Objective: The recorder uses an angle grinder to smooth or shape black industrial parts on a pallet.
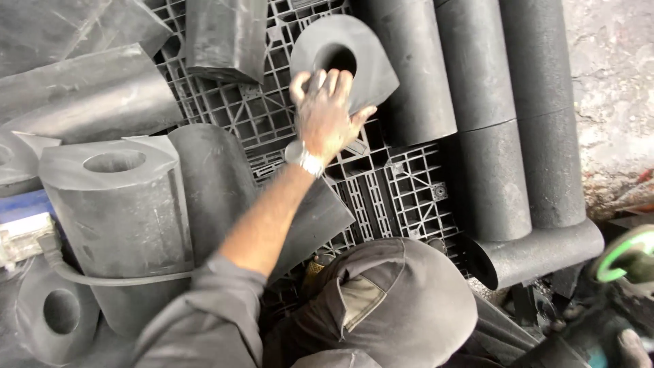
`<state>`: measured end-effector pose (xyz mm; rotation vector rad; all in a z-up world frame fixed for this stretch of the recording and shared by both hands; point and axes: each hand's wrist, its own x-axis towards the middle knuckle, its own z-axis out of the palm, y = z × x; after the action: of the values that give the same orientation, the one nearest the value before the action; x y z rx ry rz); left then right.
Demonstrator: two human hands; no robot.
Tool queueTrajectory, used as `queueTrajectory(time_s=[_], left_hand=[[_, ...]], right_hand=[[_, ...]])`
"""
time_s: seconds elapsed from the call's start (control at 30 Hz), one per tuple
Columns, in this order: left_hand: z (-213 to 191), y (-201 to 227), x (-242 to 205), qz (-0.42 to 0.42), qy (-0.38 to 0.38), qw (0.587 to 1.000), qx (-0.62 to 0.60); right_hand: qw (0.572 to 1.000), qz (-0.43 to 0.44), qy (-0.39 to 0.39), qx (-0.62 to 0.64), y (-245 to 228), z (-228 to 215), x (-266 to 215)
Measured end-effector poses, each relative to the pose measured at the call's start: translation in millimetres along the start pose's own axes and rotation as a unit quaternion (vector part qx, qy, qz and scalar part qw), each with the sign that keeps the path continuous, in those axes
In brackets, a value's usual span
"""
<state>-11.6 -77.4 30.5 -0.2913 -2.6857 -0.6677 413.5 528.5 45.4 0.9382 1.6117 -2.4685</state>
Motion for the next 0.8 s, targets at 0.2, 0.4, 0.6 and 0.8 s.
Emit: queueTrajectory(time_s=[0.2,0.4,0.6,0.8], left_hand=[[39.5,15.9,23.4,0.146,-0.108,0.981,0.071],[26.2,3.5,35.9,0.155,-0.157,0.974,0.042],[41.3,1.0,21.4,0.219,-0.169,0.96,0.052],[-16.3,60.0,-51.0,0.069,0.017,0.984,-0.166]], right_hand=[[1.0,-0.016,-0.005,-0.008,7.1,179.0,-30.3],[0.985,0.009,0.13,-0.109,9.4,192.0,-28.9],[0.976,0.054,0.126,-0.168,-6.5,292.5,-1.2],[0.979,0.029,0.094,-0.179,-19.9,374.3,57.9]])
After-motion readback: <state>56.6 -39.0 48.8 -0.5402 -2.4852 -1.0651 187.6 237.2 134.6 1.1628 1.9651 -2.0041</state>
